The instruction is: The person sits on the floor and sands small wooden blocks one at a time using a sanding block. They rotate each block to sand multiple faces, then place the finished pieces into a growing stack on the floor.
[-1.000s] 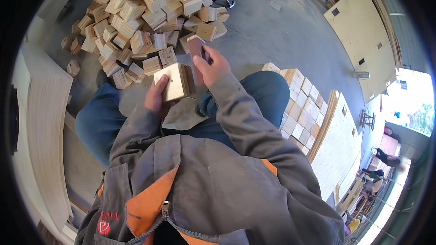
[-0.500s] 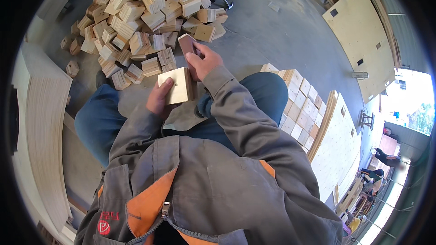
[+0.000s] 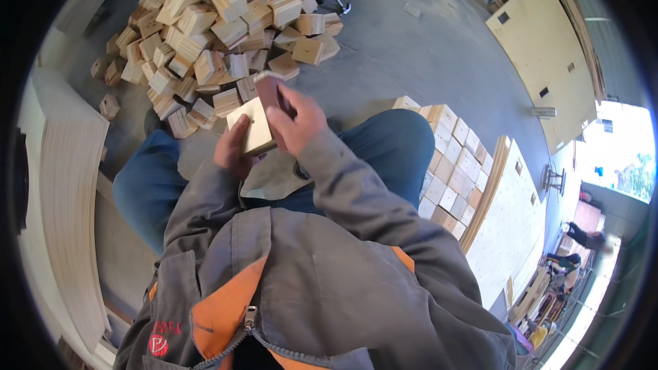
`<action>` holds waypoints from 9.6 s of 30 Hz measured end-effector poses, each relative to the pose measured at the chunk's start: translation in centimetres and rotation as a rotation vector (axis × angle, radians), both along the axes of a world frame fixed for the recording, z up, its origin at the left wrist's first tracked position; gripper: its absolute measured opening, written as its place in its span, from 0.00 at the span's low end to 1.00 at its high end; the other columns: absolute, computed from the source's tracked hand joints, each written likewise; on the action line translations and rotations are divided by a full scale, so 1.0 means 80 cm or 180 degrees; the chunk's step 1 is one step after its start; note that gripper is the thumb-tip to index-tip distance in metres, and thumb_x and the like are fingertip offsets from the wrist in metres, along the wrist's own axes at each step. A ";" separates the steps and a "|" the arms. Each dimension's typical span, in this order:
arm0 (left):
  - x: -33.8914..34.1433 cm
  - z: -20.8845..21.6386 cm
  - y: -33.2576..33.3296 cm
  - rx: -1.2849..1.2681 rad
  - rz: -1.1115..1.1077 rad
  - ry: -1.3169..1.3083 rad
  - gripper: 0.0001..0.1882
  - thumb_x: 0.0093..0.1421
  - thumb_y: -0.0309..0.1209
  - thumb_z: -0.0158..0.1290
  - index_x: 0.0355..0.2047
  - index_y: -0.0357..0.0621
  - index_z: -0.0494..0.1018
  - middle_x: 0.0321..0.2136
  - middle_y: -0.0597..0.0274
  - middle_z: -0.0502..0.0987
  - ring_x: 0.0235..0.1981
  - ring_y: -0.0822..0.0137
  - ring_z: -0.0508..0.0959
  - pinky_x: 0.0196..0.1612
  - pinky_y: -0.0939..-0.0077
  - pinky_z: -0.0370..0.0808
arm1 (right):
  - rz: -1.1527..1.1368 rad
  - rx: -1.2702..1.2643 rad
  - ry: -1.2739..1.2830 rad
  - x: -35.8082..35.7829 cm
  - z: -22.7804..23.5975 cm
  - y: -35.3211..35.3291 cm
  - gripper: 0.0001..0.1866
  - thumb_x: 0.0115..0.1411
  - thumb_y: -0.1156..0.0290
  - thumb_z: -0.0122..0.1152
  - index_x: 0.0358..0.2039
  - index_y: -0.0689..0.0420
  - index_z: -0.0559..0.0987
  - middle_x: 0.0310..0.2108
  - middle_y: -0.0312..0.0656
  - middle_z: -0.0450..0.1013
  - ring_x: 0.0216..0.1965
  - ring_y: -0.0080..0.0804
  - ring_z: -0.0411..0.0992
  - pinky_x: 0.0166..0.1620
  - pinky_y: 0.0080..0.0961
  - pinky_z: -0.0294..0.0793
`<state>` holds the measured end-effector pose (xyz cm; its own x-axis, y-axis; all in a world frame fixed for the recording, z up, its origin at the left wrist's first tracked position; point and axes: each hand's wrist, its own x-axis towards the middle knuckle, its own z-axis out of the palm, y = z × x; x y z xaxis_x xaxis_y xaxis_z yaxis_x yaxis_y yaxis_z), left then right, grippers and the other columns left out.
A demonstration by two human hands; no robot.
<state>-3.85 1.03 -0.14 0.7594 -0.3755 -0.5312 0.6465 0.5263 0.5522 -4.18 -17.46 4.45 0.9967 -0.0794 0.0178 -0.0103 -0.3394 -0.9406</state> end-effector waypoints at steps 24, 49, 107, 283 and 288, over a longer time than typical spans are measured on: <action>0.009 0.033 0.020 0.0042 0.0036 -0.0775 0.41 0.58 0.33 0.62 0.69 0.40 0.57 0.57 0.53 0.72 0.56 0.59 0.75 0.57 0.61 0.74 | 0.0024 0.1658 0.1183 -0.002 0.013 -0.080 0.25 0.66 0.64 0.64 0.60 0.61 0.74 0.49 0.41 0.76 0.47 0.24 0.73 0.53 0.24 0.72; 0.010 0.047 0.023 0.0296 -0.0955 -0.1047 0.45 0.51 0.39 0.65 0.66 0.33 0.61 0.55 0.50 0.75 0.54 0.59 0.76 0.57 0.65 0.73 | 0.1016 0.0046 0.0860 0.027 0.067 -0.078 0.27 0.60 0.63 0.68 0.57 0.60 0.77 0.47 0.44 0.79 0.46 0.29 0.76 0.53 0.28 0.74; 0.027 -0.020 0.075 0.0813 0.1218 0.0341 0.20 0.65 0.36 0.57 0.54 0.43 0.70 0.46 0.61 0.78 0.47 0.64 0.79 0.49 0.64 0.77 | -0.1252 0.0185 0.1812 0.080 -0.190 -0.046 0.41 0.47 0.65 0.76 0.60 0.68 0.70 0.53 0.53 0.75 0.53 0.38 0.75 0.54 0.30 0.75; -0.007 -0.154 0.015 0.3019 -0.2439 0.0178 0.22 0.63 0.40 0.56 0.53 0.41 0.73 0.39 0.64 0.80 0.37 0.69 0.79 0.41 0.70 0.73 | -0.1472 -0.2162 0.3484 -0.183 -0.298 -0.336 0.57 0.48 0.47 0.74 0.73 0.47 0.52 0.68 0.48 0.55 0.67 0.48 0.58 0.66 0.46 0.60; -0.008 -0.169 0.029 0.3033 -0.2418 0.0169 0.22 0.63 0.40 0.56 0.53 0.41 0.73 0.38 0.65 0.80 0.36 0.70 0.79 0.40 0.71 0.74 | -0.1618 -0.2048 0.3824 -0.143 -0.310 -0.336 0.60 0.46 0.47 0.76 0.73 0.47 0.51 0.67 0.50 0.55 0.66 0.51 0.58 0.66 0.43 0.59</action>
<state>-4.52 3.36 -13.69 0.4852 -0.1578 -0.8601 0.6470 -0.5969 0.4745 -15.60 -44.33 -20.37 0.3031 -0.7217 -0.6223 -0.9114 -0.4103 0.0320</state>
